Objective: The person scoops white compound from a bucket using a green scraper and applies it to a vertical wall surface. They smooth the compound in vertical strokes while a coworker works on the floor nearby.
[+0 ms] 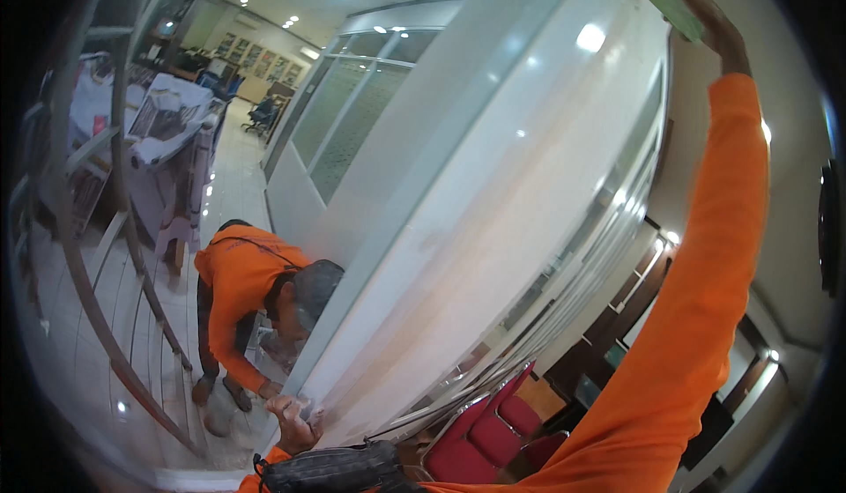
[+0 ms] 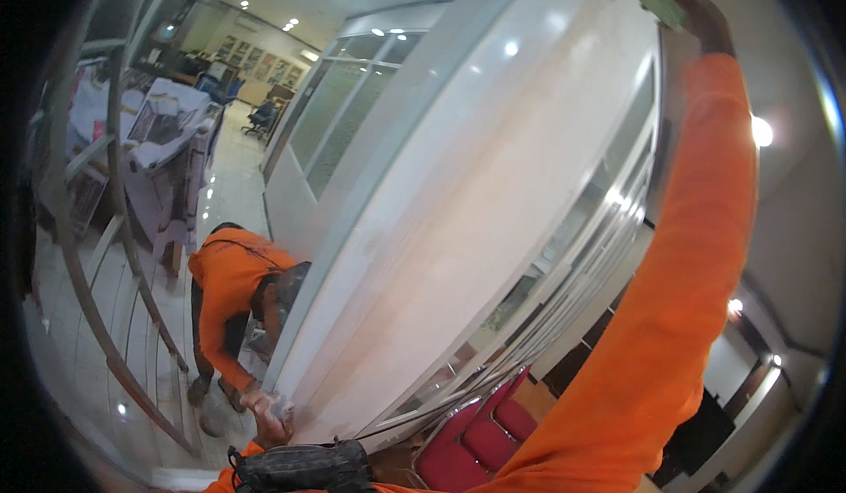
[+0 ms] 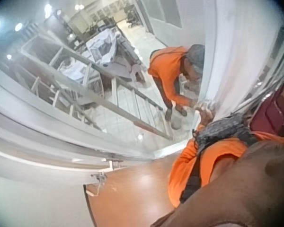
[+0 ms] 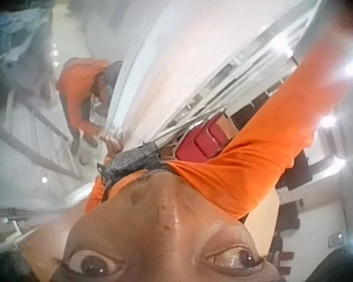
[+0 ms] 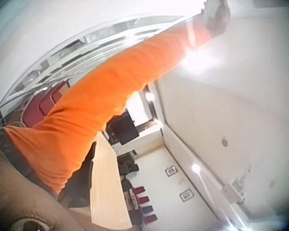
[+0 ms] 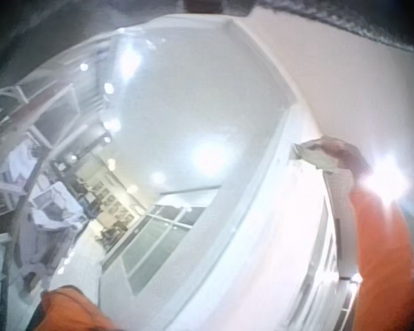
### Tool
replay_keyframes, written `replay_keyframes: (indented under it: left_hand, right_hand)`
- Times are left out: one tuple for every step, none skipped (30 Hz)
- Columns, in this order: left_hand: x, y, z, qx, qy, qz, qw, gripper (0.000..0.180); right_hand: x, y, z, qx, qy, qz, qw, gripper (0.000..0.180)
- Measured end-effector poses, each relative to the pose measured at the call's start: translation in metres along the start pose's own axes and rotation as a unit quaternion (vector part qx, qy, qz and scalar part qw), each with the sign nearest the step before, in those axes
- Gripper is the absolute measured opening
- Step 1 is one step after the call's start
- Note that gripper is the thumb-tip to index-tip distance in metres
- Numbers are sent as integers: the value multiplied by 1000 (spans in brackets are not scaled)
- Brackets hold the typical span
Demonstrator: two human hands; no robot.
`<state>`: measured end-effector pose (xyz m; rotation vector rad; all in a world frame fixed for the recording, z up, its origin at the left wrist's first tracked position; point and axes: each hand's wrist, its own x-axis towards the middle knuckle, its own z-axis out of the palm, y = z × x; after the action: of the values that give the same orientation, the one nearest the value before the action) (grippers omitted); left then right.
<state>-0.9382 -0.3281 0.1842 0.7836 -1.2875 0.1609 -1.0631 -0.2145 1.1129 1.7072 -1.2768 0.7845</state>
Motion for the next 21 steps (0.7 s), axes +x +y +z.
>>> replay_keyframes:
  left_hand:
    - [-1, -3, -1, -3, -1, 4, 1000, 47]
    - [-6, -6, 0, -7, -5, 1, 1000, 48]
    - [-13, -9, 0, -17, -11, 0, 1000, 49]
    - [-18, -12, -1, -13, -13, -2, 1000, 50]
    - [-22, -15, 0, -16, -16, -1, 1000, 50]
    - [-20, -16, -2, -18, -22, 5, 1000, 51]
    - [-21, -14, -6, -19, -30, 6, 999, 52]
    - [-13, -9, -8, -24, -33, 12, 999, 52]
    - [-6, -4, -9, -33, -36, 19, 999, 53]
    - [-4, -1, -12, -38, -38, 22, 998, 53]
    - [-4, 1, -11, -42, -39, 23, 998, 53]
    - [-4, 1, -9, -42, -37, 25, 998, 54]
    - [-4, 0, -9, -42, -35, 26, 998, 54]
    - [-2, -6, -13, -27, -26, 22, 999, 54]
    - [-4, -8, -11, -30, -24, 19, 999, 54]
    - [-5, -9, -9, -31, -21, 14, 999, 54]
    - [-5, -10, -10, -31, -19, 12, 999, 54]
    - [-5, -6, -7, -40, -18, 13, 999, 55]
    - [-3, -6, -6, -32, -29, 15, 999, 55]
    - [-2, -1, -2, -30, -44, 18, 998, 55]
    - [-2, -1, -4, -18, -55, 17, 998, 55]
  right_hand:
    - [-4, -2, -7, -4, -32, -4, 999, 63]
    - [-4, -6, -6, -11, -71, -9, 997, 63]
    - [-4, -11, -4, -8, -94, 6, 996, 62]
    - [-5, -12, -1, -2, -112, 22, 993, 61]
    - [-9, -12, 1, 6, -119, 18, 993, 62]
    - [-18, -8, 1, 16, -122, 19, 992, 63]
    - [-27, -3, 3, 25, -126, 20, 991, 64]
    - [-43, -6, 5, 59, -150, 2, 987, 67]
    - [-60, -17, 9, 36, -136, 13, 990, 67]
    - [-78, -29, 19, 15, -125, 26, 992, 67]
    - [-91, -32, 27, -5, -114, 42, 993, 67]
    - [-97, -22, 33, -18, -123, 59, 991, 65]
    - [-104, -12, 38, -32, -132, 75, 988, 64]
    - [-114, -28, 58, -46, -115, 75, 989, 64]
    - [-118, -30, 58, -35, -115, 79, 990, 64]
    - [-119, -31, 58, -22, -114, 81, 990, 64]
    - [-123, -36, 54, -7, -109, 83, 991, 65]
    - [-124, -44, 54, 20, -47, 41, 998, 63]
    - [-110, -37, 54, 23, 3, 27, 999, 61]
    - [-90, -23, 58, 19, 49, 17, 998, 59]
    - [-87, -33, 65, 25, 94, 1, 995, 58]
